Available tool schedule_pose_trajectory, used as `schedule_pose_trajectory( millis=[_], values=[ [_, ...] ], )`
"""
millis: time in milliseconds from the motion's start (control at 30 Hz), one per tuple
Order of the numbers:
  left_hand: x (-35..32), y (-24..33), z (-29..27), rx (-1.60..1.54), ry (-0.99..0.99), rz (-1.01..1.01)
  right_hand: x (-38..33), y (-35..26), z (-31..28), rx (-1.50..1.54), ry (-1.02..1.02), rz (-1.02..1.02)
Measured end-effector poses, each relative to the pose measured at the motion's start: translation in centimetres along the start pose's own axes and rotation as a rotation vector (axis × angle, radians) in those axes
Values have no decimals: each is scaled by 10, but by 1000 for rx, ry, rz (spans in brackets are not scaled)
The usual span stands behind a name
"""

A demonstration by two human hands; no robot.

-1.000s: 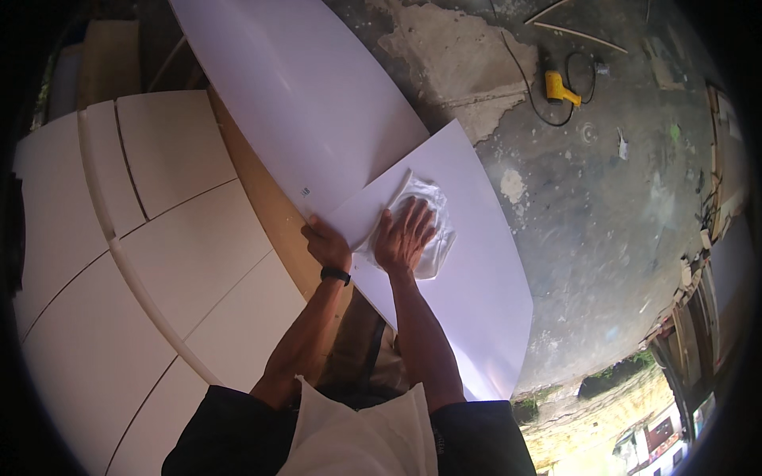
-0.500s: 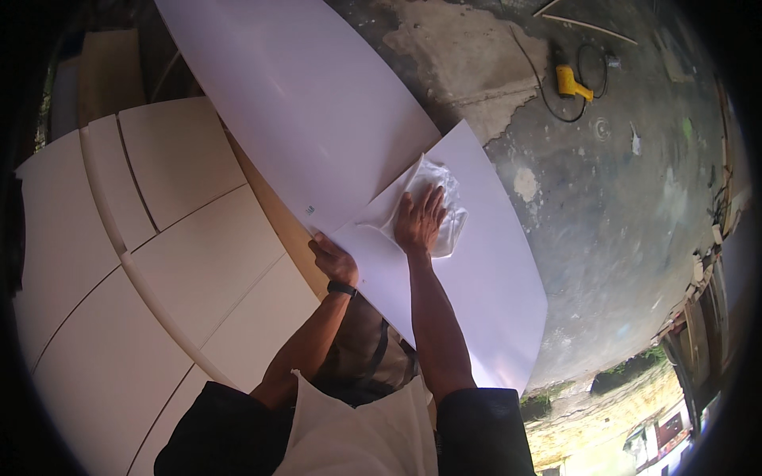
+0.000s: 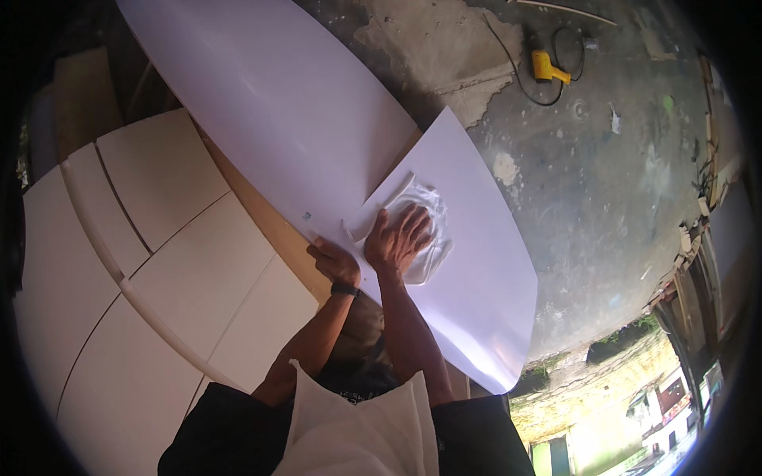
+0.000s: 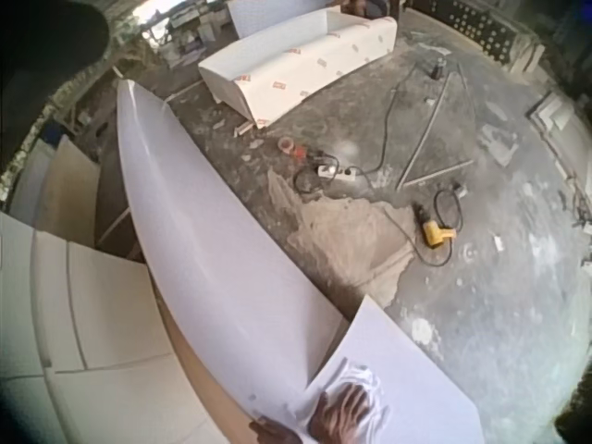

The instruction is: The person wipes a large white curved panel with a white cloth, smoothing the surface along the edges and across the face. The person moves around the panel to reach different sections, maintaining contact with the cloth throughout.

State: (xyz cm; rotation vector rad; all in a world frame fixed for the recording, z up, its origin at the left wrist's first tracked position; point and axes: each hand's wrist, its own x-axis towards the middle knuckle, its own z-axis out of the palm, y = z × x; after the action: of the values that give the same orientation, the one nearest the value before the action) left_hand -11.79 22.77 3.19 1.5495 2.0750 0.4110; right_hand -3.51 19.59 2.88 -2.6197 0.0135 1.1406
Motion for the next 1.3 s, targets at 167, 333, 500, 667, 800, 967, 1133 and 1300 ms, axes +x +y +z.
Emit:
schedule_pose_trajectory(
  millis=[167, 333, 500, 667, 800, 967, 1133, 1300],
  values=[
    [-5, -2, 1, -15, -19, 17, 34, -12, 6, 2, -29, 80],
    [-7, -7, 4, -87, 8, 94, 62, -21, 6, 21, -23, 44],
    [-4, -10, 0, -124, 16, 97, 84, -30, 13, 30, -60, 23],
    [3, -20, -2, -99, -19, 49, 114, -38, 26, 12, -88, -5],
    [5, -21, -3, -115, -95, 75, 109, -27, 22, 131, -89, -97],
    [4, -14, -6, -148, -78, 84, 27, 36, 20, 127, -27, -151],
    [4, -8, -10, -99, -133, -8, -23, 72, 16, 13, 30, -126],
    [5, -14, -7, -55, -99, -6, -13, 66, 9, -24, -24, -88]
  ],
)
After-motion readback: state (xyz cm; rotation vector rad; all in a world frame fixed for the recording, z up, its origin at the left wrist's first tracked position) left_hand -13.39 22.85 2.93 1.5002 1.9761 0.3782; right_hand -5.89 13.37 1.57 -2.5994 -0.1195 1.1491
